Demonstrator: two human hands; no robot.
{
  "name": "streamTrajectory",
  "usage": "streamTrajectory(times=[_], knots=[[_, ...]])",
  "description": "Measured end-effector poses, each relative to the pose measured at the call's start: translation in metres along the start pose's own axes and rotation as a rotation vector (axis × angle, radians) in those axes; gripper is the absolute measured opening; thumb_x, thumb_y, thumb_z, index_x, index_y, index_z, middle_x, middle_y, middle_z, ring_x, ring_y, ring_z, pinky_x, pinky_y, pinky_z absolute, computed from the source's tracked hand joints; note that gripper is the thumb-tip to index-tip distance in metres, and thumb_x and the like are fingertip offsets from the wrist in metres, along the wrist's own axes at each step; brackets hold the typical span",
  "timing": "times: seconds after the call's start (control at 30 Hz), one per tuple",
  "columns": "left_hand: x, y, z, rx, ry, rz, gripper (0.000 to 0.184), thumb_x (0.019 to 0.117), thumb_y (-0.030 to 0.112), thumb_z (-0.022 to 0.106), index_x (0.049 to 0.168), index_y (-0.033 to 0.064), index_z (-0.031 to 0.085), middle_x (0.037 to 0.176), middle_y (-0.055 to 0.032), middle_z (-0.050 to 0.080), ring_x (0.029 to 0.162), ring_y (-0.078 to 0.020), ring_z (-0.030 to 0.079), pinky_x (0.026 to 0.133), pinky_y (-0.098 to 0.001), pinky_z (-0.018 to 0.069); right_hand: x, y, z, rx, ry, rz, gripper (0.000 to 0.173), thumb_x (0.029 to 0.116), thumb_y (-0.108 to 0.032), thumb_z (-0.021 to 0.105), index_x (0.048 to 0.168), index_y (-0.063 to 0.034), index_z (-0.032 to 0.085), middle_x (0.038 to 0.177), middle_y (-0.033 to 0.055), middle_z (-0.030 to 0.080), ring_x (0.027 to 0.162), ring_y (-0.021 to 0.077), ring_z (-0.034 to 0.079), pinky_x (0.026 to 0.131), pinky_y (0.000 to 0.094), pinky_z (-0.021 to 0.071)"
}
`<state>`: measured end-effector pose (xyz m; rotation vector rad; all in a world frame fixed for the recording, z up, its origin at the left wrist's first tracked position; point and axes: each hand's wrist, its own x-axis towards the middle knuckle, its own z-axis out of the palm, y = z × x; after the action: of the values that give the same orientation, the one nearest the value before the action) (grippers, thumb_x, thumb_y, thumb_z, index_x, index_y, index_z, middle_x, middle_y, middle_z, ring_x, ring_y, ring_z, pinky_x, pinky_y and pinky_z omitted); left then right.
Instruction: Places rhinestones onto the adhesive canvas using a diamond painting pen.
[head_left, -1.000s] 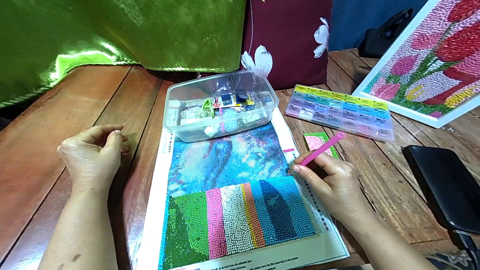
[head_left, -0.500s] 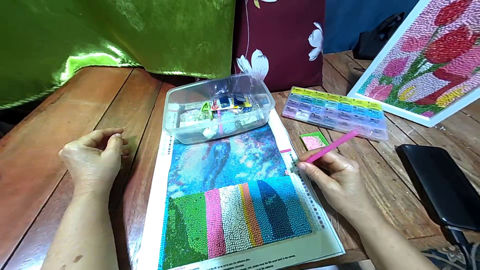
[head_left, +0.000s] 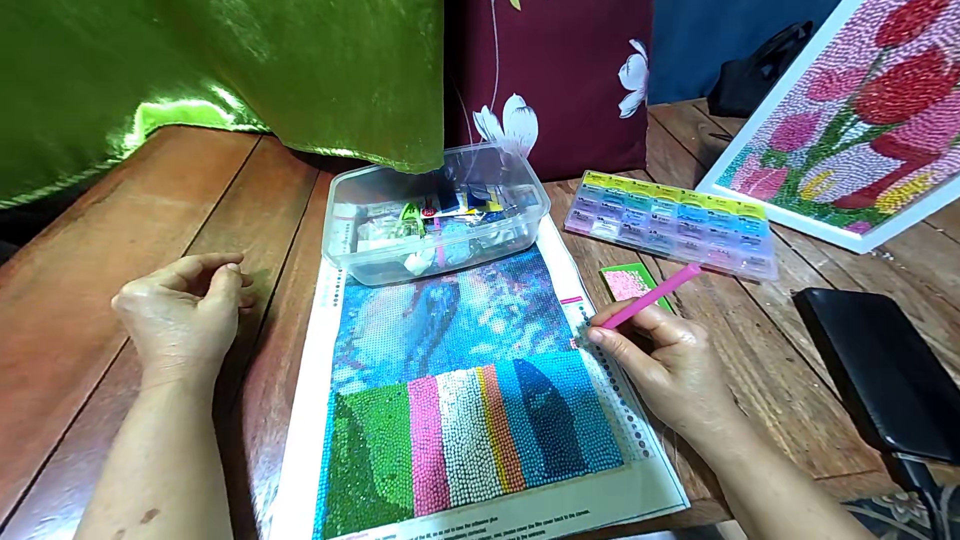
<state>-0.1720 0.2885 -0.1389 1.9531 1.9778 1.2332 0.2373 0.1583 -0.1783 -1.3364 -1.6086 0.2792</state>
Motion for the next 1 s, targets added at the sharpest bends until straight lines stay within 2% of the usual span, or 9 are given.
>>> streamTrajectory(times=[0.07, 0.2, 0.33, 0.53, 0.73, 1.0], knots=[[0.0002, -0.0002, -0.0006, -0.001, -0.001, -0.001, 0.034, 0.1016, 0.018, 0.048, 0.116, -0.0068, 0.067, 0.090, -0.0194, 0.069, 0.068, -0.0159, 0.061, 0.069, -0.0387, 0.0522, 0.0001, 0.0016, 0.0009, -0.016, 0.001, -0.014, 0.012, 0.0924, -0.017, 0.065, 0.094, -0.0077, 0.072, 0.076, -0.0069, 0.063, 0.066, -0.0078, 0.055, 0.062, 0.0073, 0.0462], [-0.0001, 0.0005, -0.0003, -0.001, -0.005, -0.013, 0.032, 0.1024, 0.016, 0.049, 0.116, -0.0061, 0.067, 0.090, -0.0188, 0.069, 0.067, -0.0143, 0.060, 0.067, -0.0362, 0.0523, 0.0001, 0.0022, 0.0010, -0.037, -0.004, -0.026, 0.013, 0.0926, -0.019, 0.065, 0.092, -0.0083, 0.071, 0.076, -0.0068, 0.063, 0.066, -0.0079, 0.055, 0.062, 0.0070, 0.0459], [-0.0003, 0.0010, -0.0010, 0.000, -0.020, -0.022, 0.030, 0.1041, 0.013, 0.048, 0.119, -0.0063, 0.066, 0.092, -0.0200, 0.068, 0.068, -0.0173, 0.061, 0.070, -0.0393, 0.0526, 0.0001, 0.0016, 0.0012, -0.047, -0.011, -0.033, 0.013, 0.0922, -0.018, 0.064, 0.092, -0.0075, 0.072, 0.077, -0.0061, 0.063, 0.066, -0.0079, 0.055, 0.062, 0.0066, 0.0451], [-0.0007, 0.0028, -0.0007, -0.001, -0.019, -0.029, 0.030, 0.1044, 0.013, 0.048, 0.118, -0.0066, 0.065, 0.092, -0.0198, 0.068, 0.068, -0.0157, 0.060, 0.069, -0.0371, 0.0529, 0.0021, 0.0003, 0.0018, -0.014, 0.007, -0.017, 0.013, 0.0928, -0.018, 0.065, 0.094, -0.0070, 0.072, 0.075, -0.0075, 0.063, 0.065, -0.0087, 0.054, 0.061, 0.0063, 0.0454], [-0.0005, 0.0007, -0.0018, 0.004, -0.035, -0.003, 0.031, 0.1041, 0.013, 0.047, 0.119, -0.0074, 0.065, 0.094, -0.0229, 0.068, 0.071, -0.0213, 0.062, 0.072, -0.0437, 0.0526, 0.0027, 0.0008, 0.0040, -0.010, -0.001, -0.035, 0.012, 0.0925, -0.018, 0.065, 0.093, -0.0076, 0.072, 0.076, -0.0067, 0.064, 0.067, -0.0079, 0.056, 0.063, 0.0069, 0.0460], [0.0002, 0.0002, -0.0007, 0.003, -0.007, 0.004, 0.033, 0.1022, 0.017, 0.048, 0.116, -0.0064, 0.067, 0.090, -0.0190, 0.069, 0.068, -0.0147, 0.060, 0.068, -0.0372, 0.0514, 0.0024, 0.0005, 0.0048, -0.036, -0.018, -0.034, 0.013, 0.0929, -0.020, 0.065, 0.093, -0.0091, 0.072, 0.075, -0.0071, 0.063, 0.067, -0.0074, 0.055, 0.062, 0.0075, 0.0450]])
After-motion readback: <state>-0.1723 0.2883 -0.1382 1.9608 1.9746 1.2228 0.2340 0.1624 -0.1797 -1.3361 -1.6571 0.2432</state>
